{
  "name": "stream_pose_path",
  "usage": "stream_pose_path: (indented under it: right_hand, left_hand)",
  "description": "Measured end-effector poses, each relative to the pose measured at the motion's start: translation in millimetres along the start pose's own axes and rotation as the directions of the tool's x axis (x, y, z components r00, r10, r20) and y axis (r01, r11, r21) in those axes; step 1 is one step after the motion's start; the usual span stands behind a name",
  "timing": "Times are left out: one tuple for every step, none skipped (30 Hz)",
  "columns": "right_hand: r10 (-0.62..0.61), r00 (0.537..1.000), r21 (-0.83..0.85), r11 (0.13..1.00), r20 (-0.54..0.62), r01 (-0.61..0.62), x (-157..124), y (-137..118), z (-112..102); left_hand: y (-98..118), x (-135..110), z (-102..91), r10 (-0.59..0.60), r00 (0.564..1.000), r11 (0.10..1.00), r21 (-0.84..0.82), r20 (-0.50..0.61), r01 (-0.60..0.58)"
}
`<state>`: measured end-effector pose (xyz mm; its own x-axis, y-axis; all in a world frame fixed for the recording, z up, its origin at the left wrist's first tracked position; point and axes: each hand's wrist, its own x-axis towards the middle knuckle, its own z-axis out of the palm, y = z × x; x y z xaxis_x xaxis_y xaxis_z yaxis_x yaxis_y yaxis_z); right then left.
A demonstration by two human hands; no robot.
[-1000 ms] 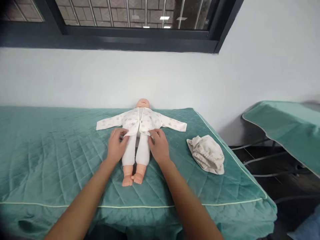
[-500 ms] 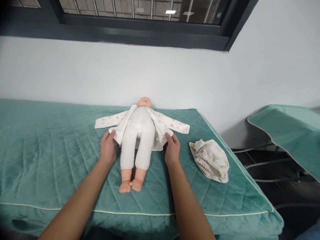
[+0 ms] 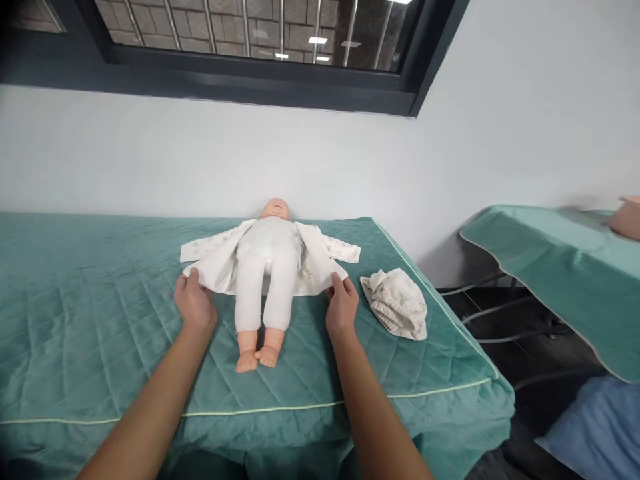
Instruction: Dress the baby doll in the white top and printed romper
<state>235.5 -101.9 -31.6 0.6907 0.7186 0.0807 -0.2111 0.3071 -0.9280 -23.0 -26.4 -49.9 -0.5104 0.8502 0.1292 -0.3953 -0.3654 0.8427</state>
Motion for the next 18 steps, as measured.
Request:
stream_pose_path:
  right_hand:
    - [-0.005, 1.000, -0.014, 1.000, 0.004, 0.005, -5, -2, -8]
    - [-0.011, 1.000, -0.039, 0.999, 0.015, 0.012, -10, -6, -16]
    - [-0.028, 0.999, -0.098, 0.995, 0.033, 0.031, -16, -10, -26]
    - [-0.057, 0.997, -0.188, 0.980, 0.060, 0.067, -20, -16, -35]
    - [-0.105, 0.989, -0.320, 0.938, 0.106, 0.134, -24, -23, -46]
    - [-0.174, 0.970, -0.466, 0.853, 0.172, 0.235, -27, -31, -57]
    - [-0.241, 0.934, -0.593, 0.723, 0.265, 0.355, -28, -40, -68]
    - [-0.308, 0.876, -0.673, 0.560, 0.373, 0.483, -28, -49, -80]
    - [-0.354, 0.805, -0.719, 0.370, 0.476, 0.588, -26, -58, -92]
    - [-0.359, 0.752, -0.752, 0.173, 0.553, 0.636, -22, -66, -104]
    - [-0.338, 0.732, -0.779, -0.007, 0.592, 0.627, -18, -74, -117]
    - [-0.295, 0.740, -0.794, -0.148, 0.605, 0.590, -12, -80, -129]
    - [-0.253, 0.763, -0.803, -0.239, 0.595, 0.547, -7, -85, -140]
    - [-0.205, 0.793, -0.810, -0.281, 0.574, 0.514, -1, -88, -150]
    - [-0.148, 0.818, -0.815, -0.292, 0.555, 0.500, 4, -91, -158]
    - [-0.098, 0.836, -0.819, -0.290, 0.540, 0.496, 8, -93, -165]
    - [-0.051, 0.844, -0.818, -0.283, 0.533, 0.500, 12, -95, -169]
    - [-0.011, 0.846, -0.815, -0.279, 0.532, 0.509, 16, -97, -172]
  left_hand:
    - [1, -1, -1.7, -0.010, 0.999, 1.000, -0.015, -0.043, 0.009]
    - [2, -2, -3.2, -0.021, 0.996, 0.999, -0.026, -0.085, 0.019]
    - [3, -3, -4.4, -0.026, 0.993, 0.999, -0.026, -0.115, 0.023]
    - [5, -4, -5.4, -0.023, 0.992, 1.000, -0.012, -0.126, 0.021]
    - [6, -5, -6.3, -0.009, 0.991, 1.000, 0.008, -0.136, 0.011]
    - [6, -6, -6.9, 0.008, 0.990, 1.000, 0.030, -0.141, -0.004]
    - [7, -7, -7.4, 0.024, 0.990, 0.999, 0.052, -0.139, -0.017]
    - [8, -8, -7.7, 0.040, 0.990, 0.997, 0.073, -0.132, -0.031]
    - [9, -9, -7.7, 0.061, 0.991, 0.994, 0.098, -0.123, -0.049]
    - [9, -10, -7.6, 0.088, 0.989, 0.989, 0.125, -0.116, -0.073]
    - [10, -11, -7.3, 0.117, 0.987, 0.983, 0.152, -0.113, -0.099]
    - [11, -13, -6.7, 0.147, 0.983, 0.976, 0.177, -0.110, -0.126]
    - [12, -15, -6.0, 0.178, 0.978, 0.967, 0.201, -0.104, -0.155]
    - [13, -16, -5.2, 0.205, 0.974, 0.959, 0.220, -0.093, -0.181]
    - [14, -18, -4.5, 0.223, 0.972, 0.952, 0.231, -0.078, -0.200]
    - [16, -20, -3.9, 0.234, 0.970, 0.948, 0.236, -0.058, -0.215]
    - [17, -22, -3.8, 0.243, 0.969, 0.944, 0.239, -0.033, -0.229]
    - [18, -23, -4.0, 0.248, 0.969, 0.941, 0.239, -0.007, -0.239]
